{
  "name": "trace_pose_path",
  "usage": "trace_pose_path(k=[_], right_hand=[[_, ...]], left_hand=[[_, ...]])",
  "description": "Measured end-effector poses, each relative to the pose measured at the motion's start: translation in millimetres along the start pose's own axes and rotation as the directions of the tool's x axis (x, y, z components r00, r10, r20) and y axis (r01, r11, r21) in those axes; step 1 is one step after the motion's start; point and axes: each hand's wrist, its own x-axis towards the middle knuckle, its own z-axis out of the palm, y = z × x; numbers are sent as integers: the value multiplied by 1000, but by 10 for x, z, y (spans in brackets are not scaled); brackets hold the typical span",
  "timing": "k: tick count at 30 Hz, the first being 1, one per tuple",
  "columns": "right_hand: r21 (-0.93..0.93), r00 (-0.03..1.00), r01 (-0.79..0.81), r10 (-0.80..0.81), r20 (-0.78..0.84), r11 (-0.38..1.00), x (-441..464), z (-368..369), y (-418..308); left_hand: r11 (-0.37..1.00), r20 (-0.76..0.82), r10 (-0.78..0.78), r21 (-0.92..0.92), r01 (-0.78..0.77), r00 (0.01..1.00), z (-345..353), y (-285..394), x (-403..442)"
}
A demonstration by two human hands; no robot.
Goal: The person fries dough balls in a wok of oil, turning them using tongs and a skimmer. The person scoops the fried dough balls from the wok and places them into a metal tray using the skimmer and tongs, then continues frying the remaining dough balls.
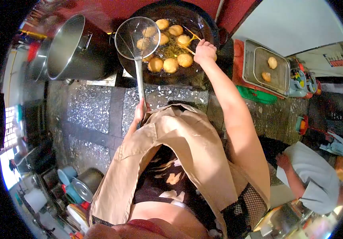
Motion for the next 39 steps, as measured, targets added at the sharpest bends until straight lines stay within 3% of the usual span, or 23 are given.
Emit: trace_pose_path(k=[3,6,8,9,16,18,23,26,31,33,39], right_hand=[[-94,1000,2,1,23,996,206,24,-187],[14,996,-34,33,81,999,313,-59,-234],[453,933,-157,-19,360,878,294,-224,-103],[587,947,-235,46,318,775,339,-104,-48],[545,953,-237,83,293,804,157,-86,358],[490,982,-132,47,183,862,-112,-264,265],[115,983,146,-157,94,983,-403,-234,-145],[-20,985,173,-173,-7,985,-293,-41,-382],[149,988,125,-136,70,981,-90,-51,-510],[534,910,-127,-116,397,836,-15,-126,-407],[573,944,-110,-96,316,812,22,120,-66]], left_hand=[[1000,14,10,9,-10,1000,10,69,-40],[998,2,8,67,-8,1000,7,97,-66],[996,-2,1,86,-1,1000,-9,91,-56],[995,-5,-3,97,4,1000,-18,66,-38],[998,-26,23,58,-21,999,-23,-134,76],[999,-34,43,32,-42,998,0,-132,45],[994,-196,97,-23,-103,976,72,2,-32],[994,-201,48,-91,-67,978,56,81,-54],[992,-196,25,-120,-50,980,25,131,-67],[997,-210,38,-63,-52,977,22,152,-92],[995,-215,99,5,-100,972,45,130,-77]])
